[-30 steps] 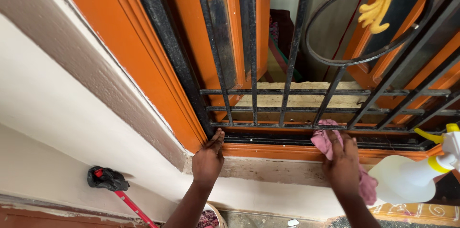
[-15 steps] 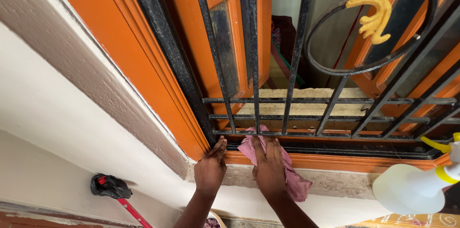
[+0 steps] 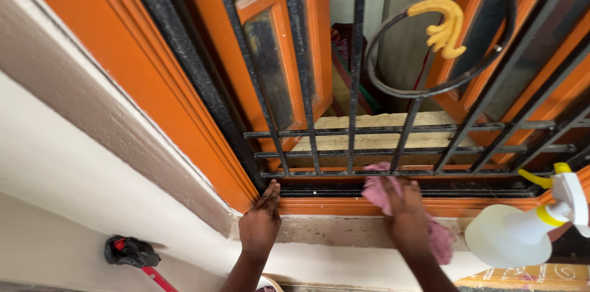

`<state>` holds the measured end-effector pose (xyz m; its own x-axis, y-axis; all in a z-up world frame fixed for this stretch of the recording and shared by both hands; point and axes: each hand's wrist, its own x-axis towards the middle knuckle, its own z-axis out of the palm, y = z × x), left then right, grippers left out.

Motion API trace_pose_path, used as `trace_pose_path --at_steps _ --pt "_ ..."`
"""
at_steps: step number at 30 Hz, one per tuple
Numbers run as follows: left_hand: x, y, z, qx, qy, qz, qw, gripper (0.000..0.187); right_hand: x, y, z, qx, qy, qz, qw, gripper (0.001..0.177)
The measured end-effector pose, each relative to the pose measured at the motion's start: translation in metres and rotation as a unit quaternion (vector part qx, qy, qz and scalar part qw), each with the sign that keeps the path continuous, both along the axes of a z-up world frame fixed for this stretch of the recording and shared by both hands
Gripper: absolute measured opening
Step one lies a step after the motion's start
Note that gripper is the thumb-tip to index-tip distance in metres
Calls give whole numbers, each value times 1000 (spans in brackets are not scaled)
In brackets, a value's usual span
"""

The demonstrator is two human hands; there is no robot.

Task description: The person cleans a window frame by spraying it with a cleaning solution and wiping the surfaces with a cloth.

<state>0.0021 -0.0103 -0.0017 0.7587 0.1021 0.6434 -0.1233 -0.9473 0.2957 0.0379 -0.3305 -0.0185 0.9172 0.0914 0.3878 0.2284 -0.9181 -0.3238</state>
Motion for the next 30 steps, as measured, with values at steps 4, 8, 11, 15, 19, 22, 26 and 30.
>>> trace_pose_path --at_steps 4,8,11,15,19,22,26,30 --pt "0 -4 1 -7 36 13 999 31 -1 -46 -5 53 10 -81 995 72" --pt "3 -4 -3 -24 74 20 997 32 -5 -58 -3 51 -130 -50 989 69" --pt "4 -2 -10 -28 20 1 999 28 -1 -48 -14 33 -127 -100 986 67" --pt "7 -1 -11 -44 17 -9 999 29 14 -12 -24 26 92 -123 988 82" --pt "6 -3 -10 -42 22 4 999 32 0 57 -19 52 128 -23 990 96" --pt "6 -5 -8 -58 33 9 998 29 -2 81 -10 46 -20 39 998 82" --pt "6 -2 -8 -49 10 7 999 28 -4 66 -3 14 4 73 997 88" --pt "6 0 -9 -33 -11 -1 999 27 1 38 -2 -26 65 26 997 90"
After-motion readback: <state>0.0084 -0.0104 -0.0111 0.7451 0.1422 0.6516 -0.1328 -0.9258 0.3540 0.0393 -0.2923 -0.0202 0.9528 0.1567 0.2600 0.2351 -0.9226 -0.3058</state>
